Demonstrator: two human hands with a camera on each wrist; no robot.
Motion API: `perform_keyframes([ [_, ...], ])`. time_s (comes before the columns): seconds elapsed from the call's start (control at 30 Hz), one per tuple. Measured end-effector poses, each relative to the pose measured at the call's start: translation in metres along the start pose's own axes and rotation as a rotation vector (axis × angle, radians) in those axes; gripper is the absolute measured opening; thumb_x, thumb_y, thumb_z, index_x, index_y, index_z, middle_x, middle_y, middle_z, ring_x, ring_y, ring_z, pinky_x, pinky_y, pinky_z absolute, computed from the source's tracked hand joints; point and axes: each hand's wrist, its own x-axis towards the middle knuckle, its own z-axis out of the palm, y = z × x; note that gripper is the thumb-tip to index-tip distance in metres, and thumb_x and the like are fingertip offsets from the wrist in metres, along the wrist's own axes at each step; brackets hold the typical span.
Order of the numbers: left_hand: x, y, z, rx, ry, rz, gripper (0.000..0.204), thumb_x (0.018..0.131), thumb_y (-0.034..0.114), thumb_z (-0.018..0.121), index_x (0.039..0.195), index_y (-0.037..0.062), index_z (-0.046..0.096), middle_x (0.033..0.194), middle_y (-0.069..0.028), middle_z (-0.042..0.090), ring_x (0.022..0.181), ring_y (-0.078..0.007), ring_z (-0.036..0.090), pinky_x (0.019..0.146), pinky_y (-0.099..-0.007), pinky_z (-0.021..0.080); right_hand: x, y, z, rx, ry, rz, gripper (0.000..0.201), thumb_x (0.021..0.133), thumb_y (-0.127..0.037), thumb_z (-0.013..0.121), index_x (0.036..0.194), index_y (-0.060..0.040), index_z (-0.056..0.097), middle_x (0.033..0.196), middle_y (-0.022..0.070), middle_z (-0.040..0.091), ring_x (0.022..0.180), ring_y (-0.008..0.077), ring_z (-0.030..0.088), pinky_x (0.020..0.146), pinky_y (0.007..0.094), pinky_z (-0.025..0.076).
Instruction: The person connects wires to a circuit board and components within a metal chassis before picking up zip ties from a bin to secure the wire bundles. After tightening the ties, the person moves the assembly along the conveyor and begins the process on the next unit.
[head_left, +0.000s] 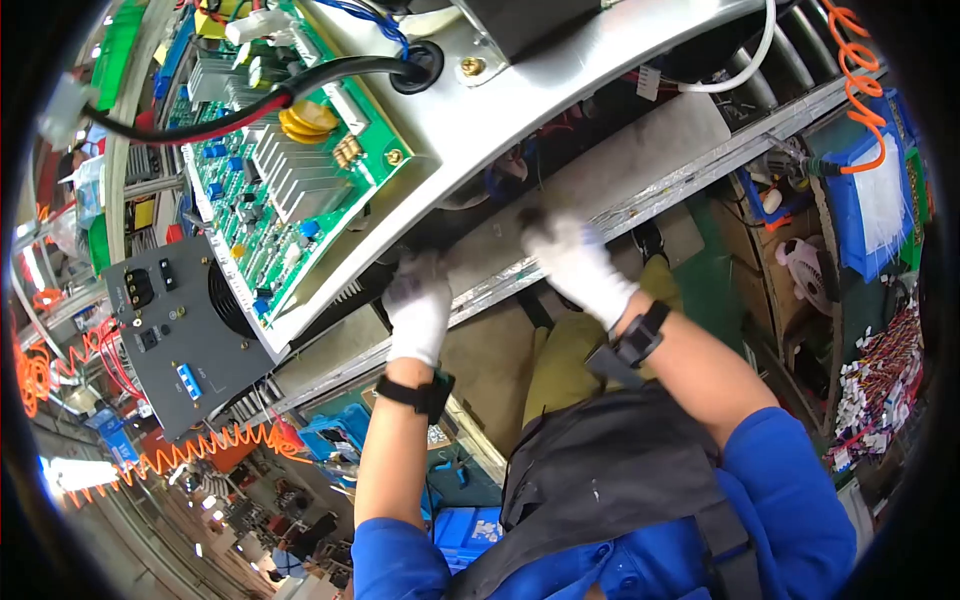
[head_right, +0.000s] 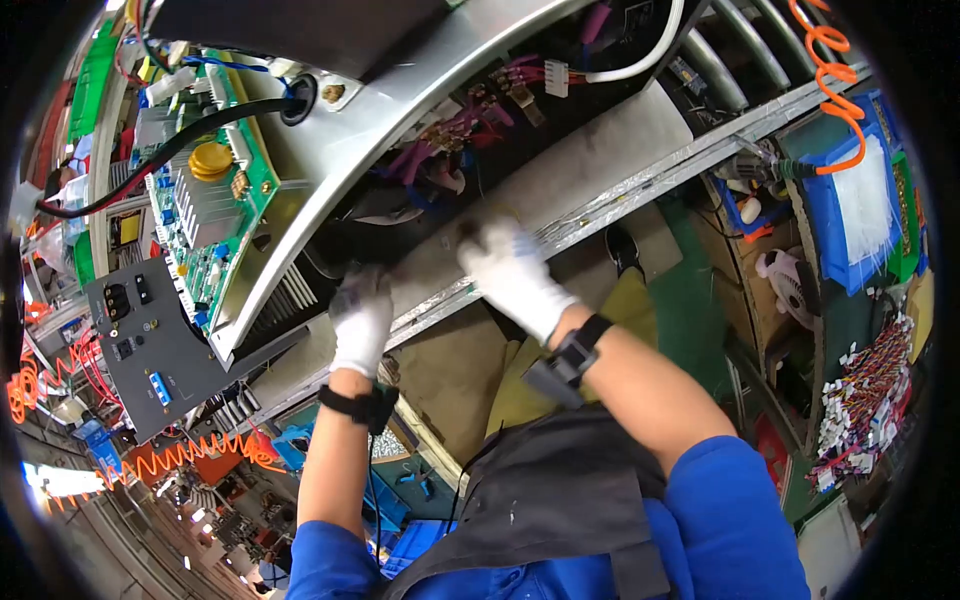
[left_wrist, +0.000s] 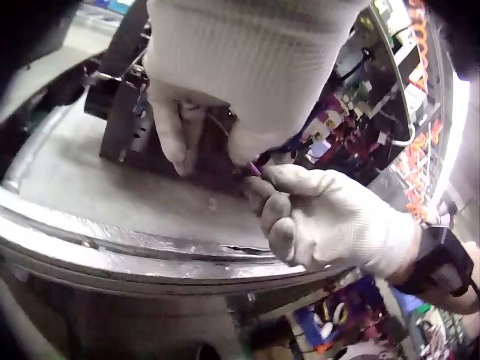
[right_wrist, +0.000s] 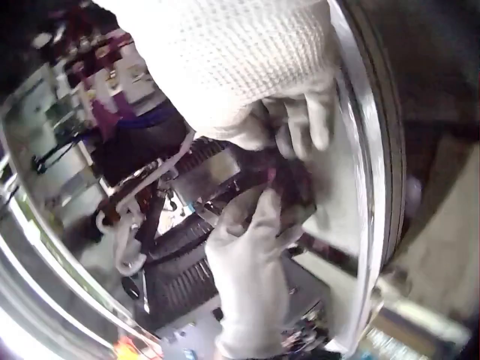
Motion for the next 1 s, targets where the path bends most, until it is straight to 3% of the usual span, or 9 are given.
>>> perform_keyframes([
  [0.03,0.010,-0.005,0.002,0.161,-0.071,-0.015,0.015,0.087,0.019,0.056,0.088,0.0080,0.066,0.086,-0.0145,0.067,0.083,-0.0331,0.066,0.075,-0.0428,0.052,0.010,0.033,-0.011,-0.417,0.098,-0.257,0.019,0.079,-0.022,0.060,0.080,-0.0038,0.064,0.077,0.0156,0.064,0.070,0.0359,0.060,0.064,0.0485,0.049],
  [0.07,0.020,-0.008,0.004,0.322,-0.139,-0.030,0.017,0.089,0.020,0.051,0.088,0.0093,0.064,0.084,-0.0134,0.067,0.083,-0.0327,0.066,0.074,-0.0440,0.053,0.026,0.045,-0.028,-0.084,0.402,-0.393,0.023,0.077,-0.022,0.062,0.089,-0.0039,0.068,0.088,0.0164,0.066,0.078,0.0334,0.062,0.071,0.0444,0.050],
  [0.1,0.026,-0.007,0.006,0.330,-0.140,-0.028,0.016,0.089,0.019,0.050,0.088,0.0084,0.061,0.085,-0.0154,0.068,0.084,-0.0338,0.066,0.073,-0.0447,0.052,0.038,0.070,-0.046,-0.310,0.467,-0.348,0.033,0.076,-0.021,0.064,0.105,-0.0039,0.066,0.095,0.0176,0.066,0.085,0.0345,0.062,0.079,0.0443,0.050],
  [0.13,0.030,-0.009,0.010,0.334,-0.143,-0.023,0.016,0.089,0.019,0.050,0.088,0.0084,0.061,0.085,-0.0154,0.068,0.084,-0.0338,0.066,0.073,-0.0447,0.052,0.041,0.056,-0.066,-0.348,0.427,-0.017,0.044,0.075,-0.018,0.065,0.117,-0.0051,0.061,0.109,0.0173,0.064,0.095,0.0361,0.061,0.088,0.0466,0.046],
  [0.17,0.032,-0.013,0.016,0.354,-0.154,0.006,0.016,0.088,0.018,0.050,0.088,0.0078,0.062,0.085,-0.0159,0.068,0.084,-0.0340,0.066,0.073,-0.0448,0.052,0.046,0.077,-0.073,-0.429,0.559,-0.200,0.051,0.076,-0.021,0.066,0.123,-0.0060,0.057,0.125,0.0174,0.057,0.112,0.0366,0.054,0.098,0.0478,0.041],
  [0.2,0.035,-0.013,0.017,0.374,-0.162,0.034,0.016,0.088,0.018,0.050,0.088,0.0072,0.062,0.085,-0.0163,0.068,0.084,-0.0343,0.066,0.074,-0.0449,0.052,0.047,0.086,-0.080,-0.488,0.485,-0.150,0.051,0.075,-0.023,0.067,0.123,-0.0063,0.058,0.136,0.0165,0.050,0.125,0.0338,0.046,0.106,0.0470,0.035],
  [0.27,0.041,-0.011,0.016,0.388,-0.189,0.030,0.016,0.087,0.017,0.050,0.088,0.0066,0.062,0.085,-0.0165,0.068,0.084,-0.0342,0.066,0.074,-0.0450,0.052,0.044,0.093,-0.080,-0.636,0.471,-0.264,0.052,0.075,-0.024,0.067,0.123,-0.0065,0.059,0.136,0.0162,0.050,0.129,0.0337,0.044,0.109,0.0471,0.032],
  [0.73,0.036,-0.020,0.020,0.453,-0.159,0.099,0.015,0.087,0.020,0.053,0.091,0.0080,0.060,0.078,-0.0138,0.065,0.078,-0.0320,0.066,0.067,-0.0444,0.052,0.044,0.094,-0.080,-0.556,0.508,-0.286,0.053,0.074,-0.025,0.065,0.123,-0.0060,0.059,0.135,0.0147,0.052,0.127,0.0328,0.045,0.110,0.0468,0.031],
  [1.0,0.033,-0.019,0.021,0.423,-0.222,0.061,0.015,0.088,0.020,0.052,0.094,0.0087,0.060,0.087,-0.0151,0.067,0.080,-0.0334,0.067,0.069,-0.0441,0.054,0.045,0.094,-0.079,-0.570,0.512,-0.277,0.053,0.073,-0.025,0.066,0.122,-0.0056,0.060,0.133,0.0161,0.053,0.127,0.0337,0.046,0.109,0.0477,0.032],
])
